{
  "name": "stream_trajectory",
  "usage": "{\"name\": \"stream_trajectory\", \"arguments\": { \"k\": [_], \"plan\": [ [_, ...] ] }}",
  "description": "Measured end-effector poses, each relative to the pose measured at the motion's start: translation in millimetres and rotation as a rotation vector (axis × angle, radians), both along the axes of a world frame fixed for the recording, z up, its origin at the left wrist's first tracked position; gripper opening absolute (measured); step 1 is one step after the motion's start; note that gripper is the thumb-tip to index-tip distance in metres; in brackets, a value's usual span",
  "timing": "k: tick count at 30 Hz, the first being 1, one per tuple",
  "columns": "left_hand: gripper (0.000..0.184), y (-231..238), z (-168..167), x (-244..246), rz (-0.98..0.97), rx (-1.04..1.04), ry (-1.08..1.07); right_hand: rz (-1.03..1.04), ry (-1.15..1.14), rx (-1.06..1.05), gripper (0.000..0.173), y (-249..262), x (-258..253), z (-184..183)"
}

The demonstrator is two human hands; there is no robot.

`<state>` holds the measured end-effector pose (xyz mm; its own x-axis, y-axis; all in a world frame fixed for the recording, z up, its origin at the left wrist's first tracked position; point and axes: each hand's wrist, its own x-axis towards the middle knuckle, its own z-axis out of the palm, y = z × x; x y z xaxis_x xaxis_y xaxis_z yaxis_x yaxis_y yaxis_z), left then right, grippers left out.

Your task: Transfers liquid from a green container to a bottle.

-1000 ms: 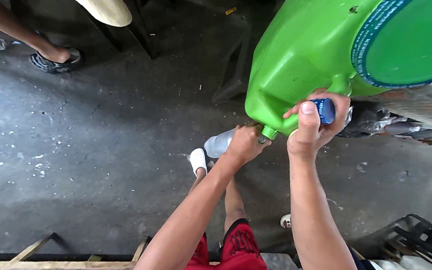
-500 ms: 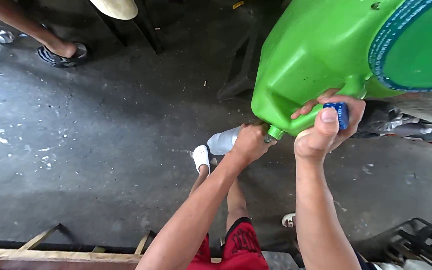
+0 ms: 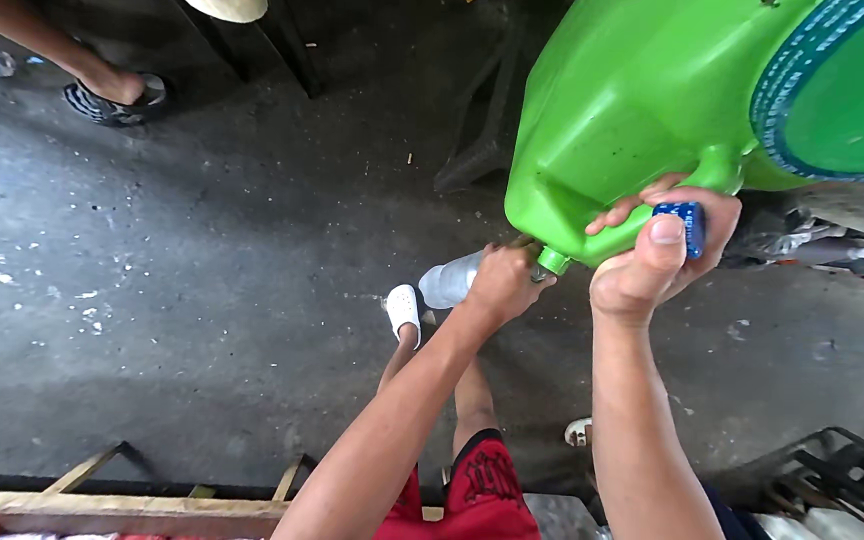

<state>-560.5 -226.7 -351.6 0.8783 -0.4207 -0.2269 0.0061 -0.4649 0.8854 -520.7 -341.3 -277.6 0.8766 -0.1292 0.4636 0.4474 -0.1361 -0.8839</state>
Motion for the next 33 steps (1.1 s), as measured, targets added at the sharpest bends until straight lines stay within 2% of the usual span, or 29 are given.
{"name": "stream_trajectory", "arguments": {
  "k": [10, 18, 33],
  "plan": [
    [0.033, -0.8, -2.8, -6.4, 0.051, -0.020, 0.045, -0.030, 0.000, -0.038, 0.026, 5.0, -5.1, -2.2],
    [0.027, -2.1, -9.8, -13.0, 0.084, -0.063, 0.007, -0.039, -0.010, -0.042, 0.026, 4.7, -10.0, -8.0],
    [0.030, 2.0, -14.1, -20.0, 0.044, 0.014, 0.082, -0.046, 0.002, -0.071, 0.028, 6.8, -23.6, -17.8]
  ]
}}
